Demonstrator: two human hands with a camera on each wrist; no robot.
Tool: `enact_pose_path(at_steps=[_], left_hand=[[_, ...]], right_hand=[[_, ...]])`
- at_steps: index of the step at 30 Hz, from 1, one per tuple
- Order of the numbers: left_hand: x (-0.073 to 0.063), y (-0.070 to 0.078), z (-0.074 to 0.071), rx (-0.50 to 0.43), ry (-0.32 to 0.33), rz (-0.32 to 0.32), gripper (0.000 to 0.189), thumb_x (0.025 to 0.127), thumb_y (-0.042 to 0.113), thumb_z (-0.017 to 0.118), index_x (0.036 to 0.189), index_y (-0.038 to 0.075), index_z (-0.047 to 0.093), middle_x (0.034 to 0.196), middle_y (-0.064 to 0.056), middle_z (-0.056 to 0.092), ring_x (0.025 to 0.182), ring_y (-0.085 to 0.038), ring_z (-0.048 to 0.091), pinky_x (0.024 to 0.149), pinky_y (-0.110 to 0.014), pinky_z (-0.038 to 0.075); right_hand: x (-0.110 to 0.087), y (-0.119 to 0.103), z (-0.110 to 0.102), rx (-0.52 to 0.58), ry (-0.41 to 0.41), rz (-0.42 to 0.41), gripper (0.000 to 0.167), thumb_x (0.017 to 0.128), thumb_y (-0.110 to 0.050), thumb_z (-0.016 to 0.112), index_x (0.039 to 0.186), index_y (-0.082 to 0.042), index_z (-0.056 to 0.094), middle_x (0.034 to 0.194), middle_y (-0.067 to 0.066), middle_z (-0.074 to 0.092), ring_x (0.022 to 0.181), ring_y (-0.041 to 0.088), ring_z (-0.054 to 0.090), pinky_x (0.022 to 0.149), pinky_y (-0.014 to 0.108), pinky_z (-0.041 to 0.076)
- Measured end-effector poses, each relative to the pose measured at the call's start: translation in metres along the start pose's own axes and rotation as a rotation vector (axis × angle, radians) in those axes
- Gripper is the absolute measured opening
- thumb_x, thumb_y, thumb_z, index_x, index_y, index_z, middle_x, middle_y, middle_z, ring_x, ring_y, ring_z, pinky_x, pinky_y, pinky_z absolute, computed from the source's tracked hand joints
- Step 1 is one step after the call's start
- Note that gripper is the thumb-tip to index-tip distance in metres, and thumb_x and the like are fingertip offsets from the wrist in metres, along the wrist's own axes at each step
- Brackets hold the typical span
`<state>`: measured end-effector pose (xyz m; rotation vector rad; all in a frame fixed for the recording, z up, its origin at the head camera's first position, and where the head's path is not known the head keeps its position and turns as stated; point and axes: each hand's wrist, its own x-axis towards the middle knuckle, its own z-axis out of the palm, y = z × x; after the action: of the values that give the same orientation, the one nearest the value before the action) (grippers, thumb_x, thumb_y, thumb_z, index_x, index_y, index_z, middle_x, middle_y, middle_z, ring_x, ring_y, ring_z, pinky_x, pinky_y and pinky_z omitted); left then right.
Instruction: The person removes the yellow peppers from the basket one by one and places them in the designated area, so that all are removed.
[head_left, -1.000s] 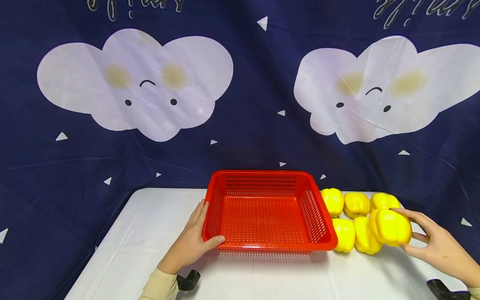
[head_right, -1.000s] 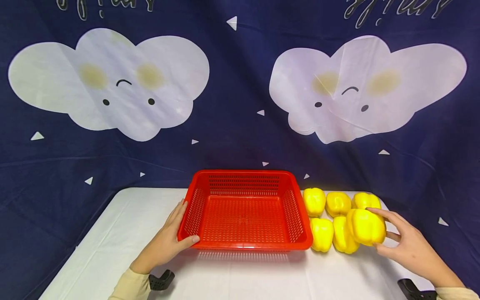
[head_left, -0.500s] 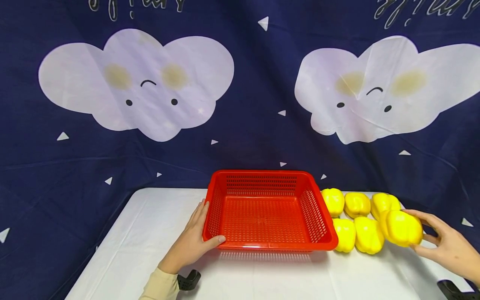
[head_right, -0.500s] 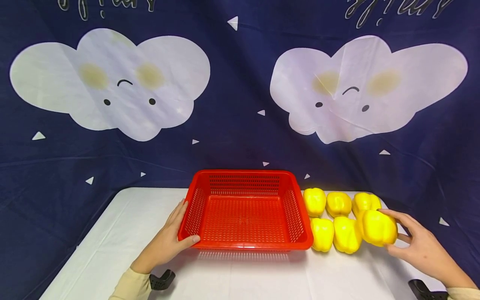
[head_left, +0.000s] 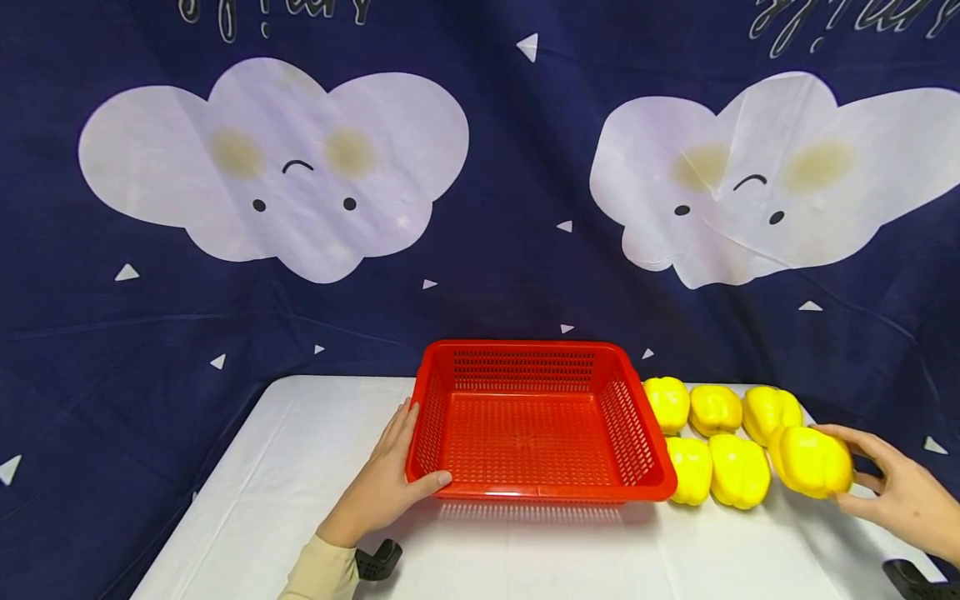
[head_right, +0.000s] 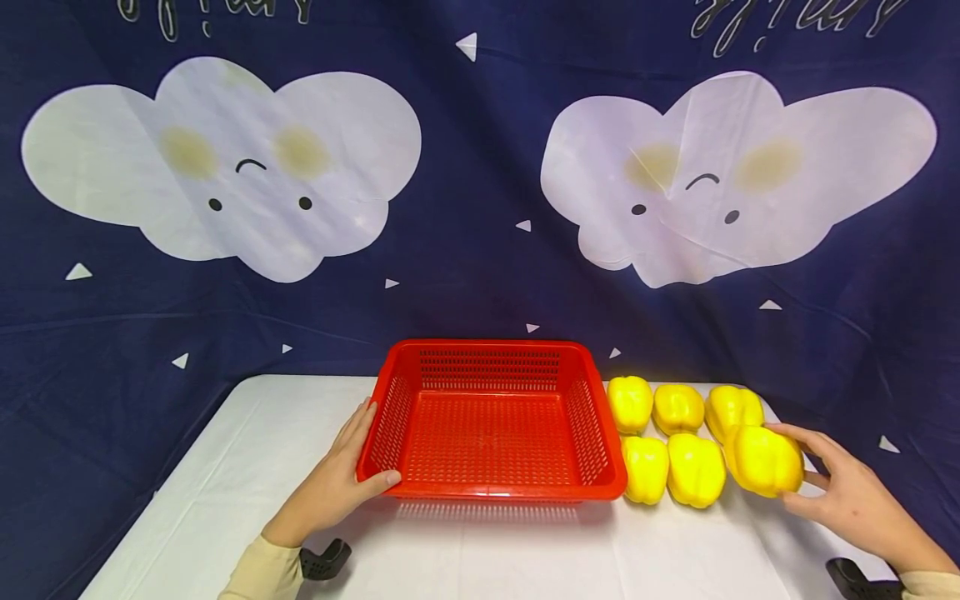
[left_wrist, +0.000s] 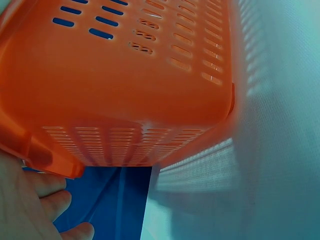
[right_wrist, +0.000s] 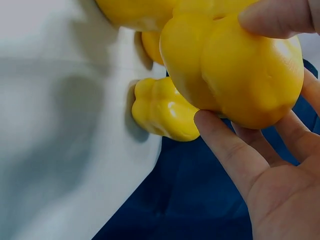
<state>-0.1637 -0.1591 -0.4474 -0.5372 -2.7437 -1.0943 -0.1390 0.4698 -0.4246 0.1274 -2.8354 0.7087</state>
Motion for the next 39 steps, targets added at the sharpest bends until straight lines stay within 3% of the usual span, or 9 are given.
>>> enact_pose_path(at_steps=[10, 15, 17, 21, 23, 25, 30, 37, 39], left_hand=[[0.001, 0.001, 0.000, 0.000, -0.002, -0.002, 0.110, 0.085, 0.065, 0.068, 0.161, 0.006, 0.015, 0.168, -0.011, 0.007, 0.153, -0.034, 0.010, 0.114, -0.065, 0.023], [0.001, 0.001, 0.000, -0.002, -0.002, 0.001, 0.110, 0.085, 0.065, 0.068, 0.161, 0.006, 0.015, 0.168, -0.010, 0.006, 0.154, -0.034, 0.010, 0.114, -0.065, 0.023], [0.001, 0.001, 0.000, -0.002, -0.001, 0.003, 0.110, 0.085, 0.064, 0.068, 0.161, 0.006, 0.015, 0.168, -0.010, 0.006, 0.154, -0.034, 0.010, 0.115, -0.065, 0.023], [0.001, 0.001, 0.000, 0.002, 0.000, 0.001, 0.110, 0.085, 0.065, 0.067, 0.162, 0.006, 0.015, 0.168, -0.009, 0.007, 0.153, -0.034, 0.010, 0.114, -0.065, 0.023], [0.001, 0.000, 0.000, 0.003, -0.001, -0.002, 0.110, 0.085, 0.065, 0.067, 0.162, 0.007, 0.015, 0.168, -0.009, 0.007, 0.154, -0.034, 0.010, 0.115, -0.065, 0.023], [0.001, 0.000, 0.000, 0.004, -0.003, -0.003, 0.110, 0.085, 0.066, 0.067, 0.162, 0.007, 0.015, 0.168, -0.009, 0.006, 0.154, -0.033, 0.010, 0.115, -0.064, 0.023], [0.000, -0.001, 0.000, 0.000, 0.001, 0.003, 0.109, 0.085, 0.064, 0.068, 0.161, 0.005, 0.017, 0.168, -0.011, 0.007, 0.153, -0.034, 0.011, 0.115, -0.064, 0.023], [0.000, -0.001, 0.001, 0.002, 0.004, 0.009, 0.108, 0.085, 0.062, 0.069, 0.161, 0.004, 0.018, 0.168, -0.012, 0.007, 0.153, -0.036, 0.011, 0.114, -0.065, 0.023], [0.000, -0.001, 0.001, 0.002, 0.004, 0.009, 0.108, 0.085, 0.062, 0.069, 0.161, 0.004, 0.017, 0.168, -0.012, 0.007, 0.153, -0.036, 0.011, 0.114, -0.065, 0.023]], right_hand=[[0.002, 0.013, 0.004, -0.013, -0.043, 0.014, 0.090, 0.060, 0.007, 0.083, 0.137, 0.016, 0.037, 0.128, 0.039, 0.039, 0.109, 0.056, 0.039, 0.073, 0.064, 0.050], [0.002, 0.018, 0.006, -0.015, -0.060, 0.021, 0.090, 0.062, 0.002, 0.086, 0.139, 0.012, 0.040, 0.130, 0.035, 0.044, 0.108, 0.013, 0.043, 0.077, 0.065, 0.050], [0.002, 0.019, 0.007, -0.003, -0.085, 0.034, 0.090, 0.063, 0.001, 0.086, 0.139, 0.013, 0.040, 0.132, 0.035, 0.043, 0.110, 0.013, 0.043, 0.080, 0.068, 0.048], [0.004, 0.018, 0.008, 0.014, -0.145, 0.071, 0.089, 0.067, 0.000, 0.083, 0.140, 0.016, 0.034, 0.134, 0.039, 0.039, 0.113, 0.051, 0.039, 0.085, 0.073, 0.041], [0.005, 0.020, 0.009, 0.011, -0.150, 0.075, 0.089, 0.068, -0.001, 0.083, 0.140, 0.016, 0.035, 0.134, 0.039, 0.040, 0.113, 0.046, 0.042, 0.085, 0.073, 0.043], [0.004, 0.022, 0.011, 0.013, -0.139, 0.061, 0.089, 0.067, -0.002, 0.085, 0.139, 0.016, 0.037, 0.133, 0.038, 0.043, 0.111, 0.019, 0.048, 0.084, 0.072, 0.046], [0.002, 0.030, 0.016, 0.027, -0.111, 0.005, 0.086, 0.066, -0.004, 0.088, 0.137, 0.014, 0.043, 0.130, 0.036, 0.049, 0.091, -0.026, 0.023, 0.077, 0.064, 0.052], [0.003, 0.039, 0.019, 0.042, -0.144, 0.010, 0.086, 0.069, -0.005, 0.087, 0.139, 0.015, 0.042, 0.131, 0.034, 0.049, 0.091, -0.027, 0.025, 0.074, 0.041, 0.058], [0.002, 0.043, 0.020, 0.065, -0.142, -0.001, 0.085, 0.069, -0.003, 0.087, 0.139, 0.015, 0.042, 0.131, 0.014, 0.054, 0.093, -0.028, 0.026, 0.069, 0.026, 0.056]])
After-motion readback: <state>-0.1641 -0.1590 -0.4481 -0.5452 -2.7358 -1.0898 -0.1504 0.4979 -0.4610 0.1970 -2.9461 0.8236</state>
